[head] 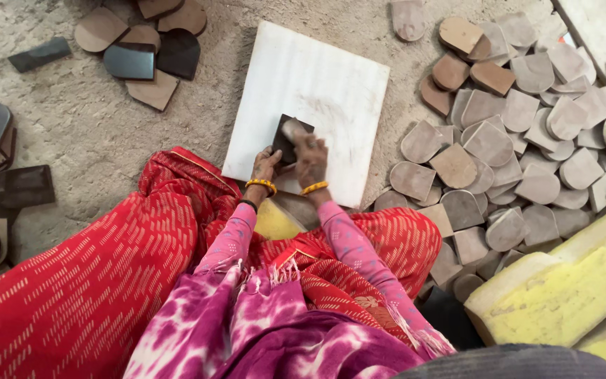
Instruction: The person sits on the floor and grinds small dark stone pieces against a flat white grinding slab, rubbing each piece back and forth to smooth its surface, then sets finished pieces aside and picks up new ones from the surrounding piles.
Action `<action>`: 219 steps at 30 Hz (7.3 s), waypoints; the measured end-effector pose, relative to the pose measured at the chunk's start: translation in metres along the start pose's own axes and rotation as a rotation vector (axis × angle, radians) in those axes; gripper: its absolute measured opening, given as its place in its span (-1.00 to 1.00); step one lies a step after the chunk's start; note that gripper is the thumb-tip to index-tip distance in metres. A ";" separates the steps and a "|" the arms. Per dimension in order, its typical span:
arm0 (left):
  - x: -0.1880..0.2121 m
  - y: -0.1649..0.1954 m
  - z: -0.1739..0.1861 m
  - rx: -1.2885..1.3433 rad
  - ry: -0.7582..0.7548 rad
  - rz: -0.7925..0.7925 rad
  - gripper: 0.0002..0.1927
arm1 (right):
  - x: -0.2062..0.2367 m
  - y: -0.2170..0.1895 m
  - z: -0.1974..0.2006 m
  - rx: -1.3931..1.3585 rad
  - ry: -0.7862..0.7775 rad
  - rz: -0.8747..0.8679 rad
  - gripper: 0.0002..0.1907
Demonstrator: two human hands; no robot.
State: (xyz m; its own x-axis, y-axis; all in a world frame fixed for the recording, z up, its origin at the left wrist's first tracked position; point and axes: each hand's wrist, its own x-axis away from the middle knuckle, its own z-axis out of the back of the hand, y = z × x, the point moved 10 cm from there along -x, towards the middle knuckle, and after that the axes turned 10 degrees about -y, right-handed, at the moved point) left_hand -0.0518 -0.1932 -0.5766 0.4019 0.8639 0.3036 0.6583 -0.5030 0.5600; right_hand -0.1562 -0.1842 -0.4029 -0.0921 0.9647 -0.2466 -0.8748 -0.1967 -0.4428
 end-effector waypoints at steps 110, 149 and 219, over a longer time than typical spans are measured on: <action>-0.001 0.002 -0.020 -0.129 -0.107 -0.031 -0.47 | -0.047 0.015 -0.021 0.212 -0.266 0.018 -0.57; -0.003 0.001 -0.017 -0.167 -0.062 -0.074 -0.49 | -0.047 0.013 -0.032 0.153 -0.350 0.006 -0.51; -0.001 0.003 -0.013 -0.362 -0.024 -0.063 -0.44 | 0.010 0.006 -0.009 0.098 -0.303 0.107 -0.42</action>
State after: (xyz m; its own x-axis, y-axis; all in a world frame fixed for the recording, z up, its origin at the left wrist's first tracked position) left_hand -0.0584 -0.1952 -0.5655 0.3851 0.8901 0.2438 0.4165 -0.4033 0.8147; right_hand -0.1580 -0.1773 -0.4159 -0.3100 0.9507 -0.0130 -0.8927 -0.2957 -0.3399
